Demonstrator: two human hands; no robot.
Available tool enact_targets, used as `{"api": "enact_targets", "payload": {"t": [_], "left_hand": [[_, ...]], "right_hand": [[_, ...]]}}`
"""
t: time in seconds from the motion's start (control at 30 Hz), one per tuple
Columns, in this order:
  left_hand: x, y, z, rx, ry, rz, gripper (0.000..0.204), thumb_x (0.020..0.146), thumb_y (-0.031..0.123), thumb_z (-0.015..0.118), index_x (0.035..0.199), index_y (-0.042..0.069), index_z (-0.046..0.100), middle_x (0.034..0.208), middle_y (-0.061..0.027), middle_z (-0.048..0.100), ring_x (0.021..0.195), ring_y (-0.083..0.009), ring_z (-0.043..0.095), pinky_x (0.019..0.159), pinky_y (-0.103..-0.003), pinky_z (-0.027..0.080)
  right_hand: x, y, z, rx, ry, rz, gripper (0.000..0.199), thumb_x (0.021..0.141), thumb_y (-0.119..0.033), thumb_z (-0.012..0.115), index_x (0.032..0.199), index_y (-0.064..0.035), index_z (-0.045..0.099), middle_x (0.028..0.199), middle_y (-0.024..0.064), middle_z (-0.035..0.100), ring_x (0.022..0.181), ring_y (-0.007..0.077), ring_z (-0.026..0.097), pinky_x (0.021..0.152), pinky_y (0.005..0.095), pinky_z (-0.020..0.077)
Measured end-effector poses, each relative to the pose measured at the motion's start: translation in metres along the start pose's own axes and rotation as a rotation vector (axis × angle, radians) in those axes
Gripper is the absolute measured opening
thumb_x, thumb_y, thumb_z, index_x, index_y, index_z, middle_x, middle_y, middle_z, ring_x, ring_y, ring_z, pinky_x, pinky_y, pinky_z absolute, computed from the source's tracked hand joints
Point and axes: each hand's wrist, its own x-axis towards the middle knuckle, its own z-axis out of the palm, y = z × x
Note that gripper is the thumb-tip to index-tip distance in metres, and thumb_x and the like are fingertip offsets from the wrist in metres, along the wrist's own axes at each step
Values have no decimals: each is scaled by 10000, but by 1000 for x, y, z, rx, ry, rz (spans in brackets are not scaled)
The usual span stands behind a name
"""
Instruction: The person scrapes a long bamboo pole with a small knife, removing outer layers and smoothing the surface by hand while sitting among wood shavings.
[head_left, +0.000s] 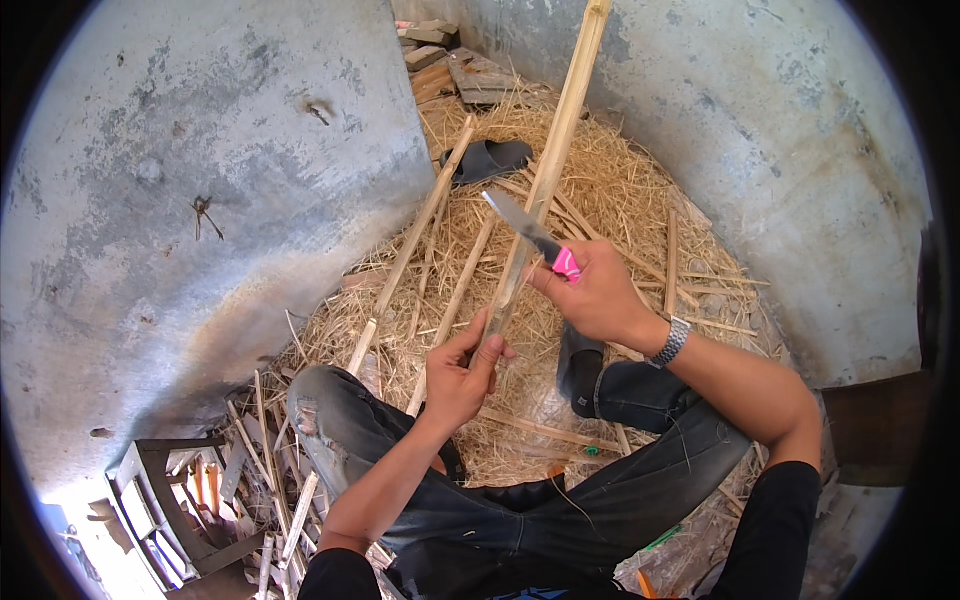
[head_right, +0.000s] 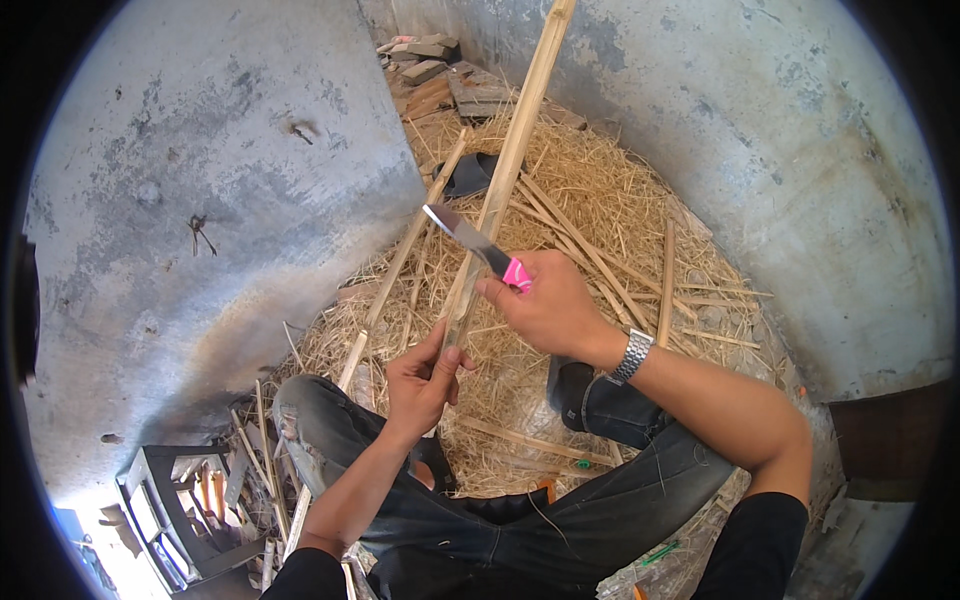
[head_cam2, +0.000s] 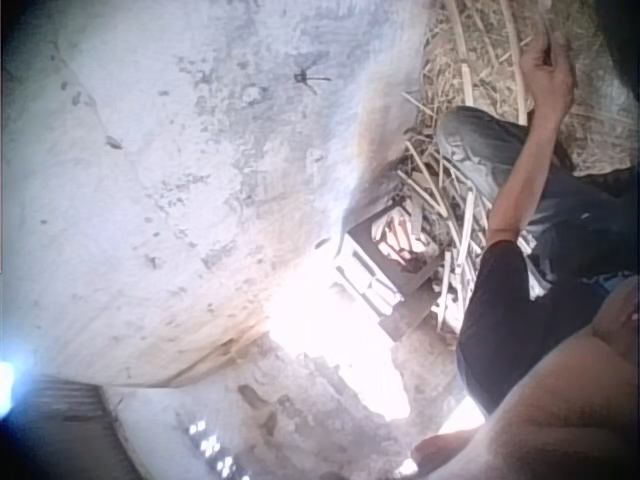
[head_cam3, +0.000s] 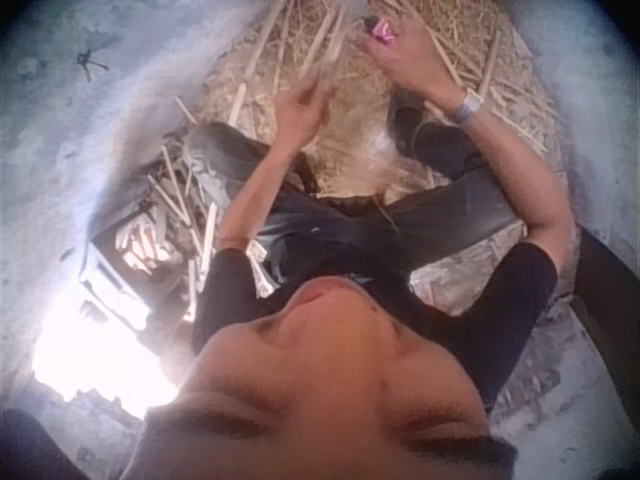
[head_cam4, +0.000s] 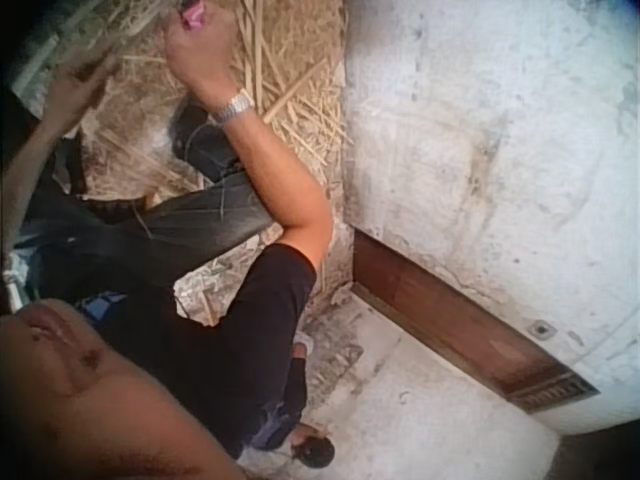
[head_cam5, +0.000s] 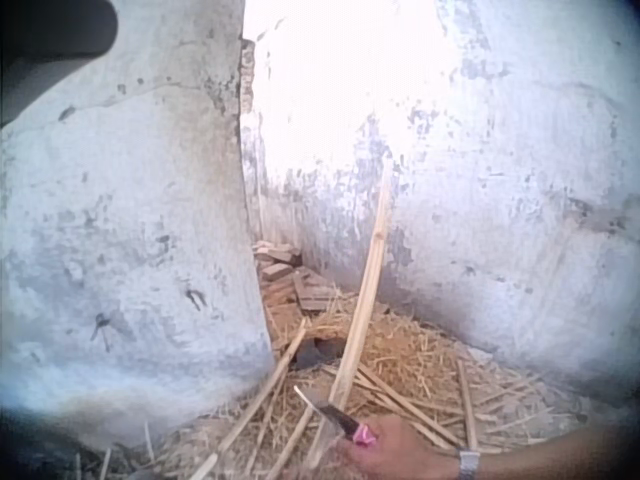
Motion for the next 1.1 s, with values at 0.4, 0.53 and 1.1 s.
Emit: {"api": "enact_targets", "payload": {"t": [0.4, 0.53, 1.1], "left_hand": [[20, 2, -18, 31, 179, 17, 443, 1085, 228, 612, 1470, 12, 575, 875, -56, 738, 522, -43, 532, 488, -212, 443], [18, -4, -22, 4, 202, 43, 448, 1089, 196, 594, 1487, -5, 550, 926, -65, 742, 579, -49, 565, 525, -206, 455], [1, -20, 15, 234, 90, 375, 465, 1046, 0, 585, 1506, -18, 518, 1066, -149, 748, 789, -120, 687, 687, -261, 577]], "right_hand": [[-31, -4, 3, -132, -781, -111, 306, 866, -291, 822, 907, -10, 707, 617, 121, 576, 565, 265, 504, 573, 406, 454], [-19, -1, 6, -117, -217, -66, 341, 851, -303, 806, 1014, -19, 713, 624, 124, 599, 554, 254, 562, 575, 403, 461], [-10, 3, 19, -20, 65, -32, 270, 882, -254, 771, 845, 10, 734, 553, 126, 574, 481, 221, 535, 500, 382, 410]]}}
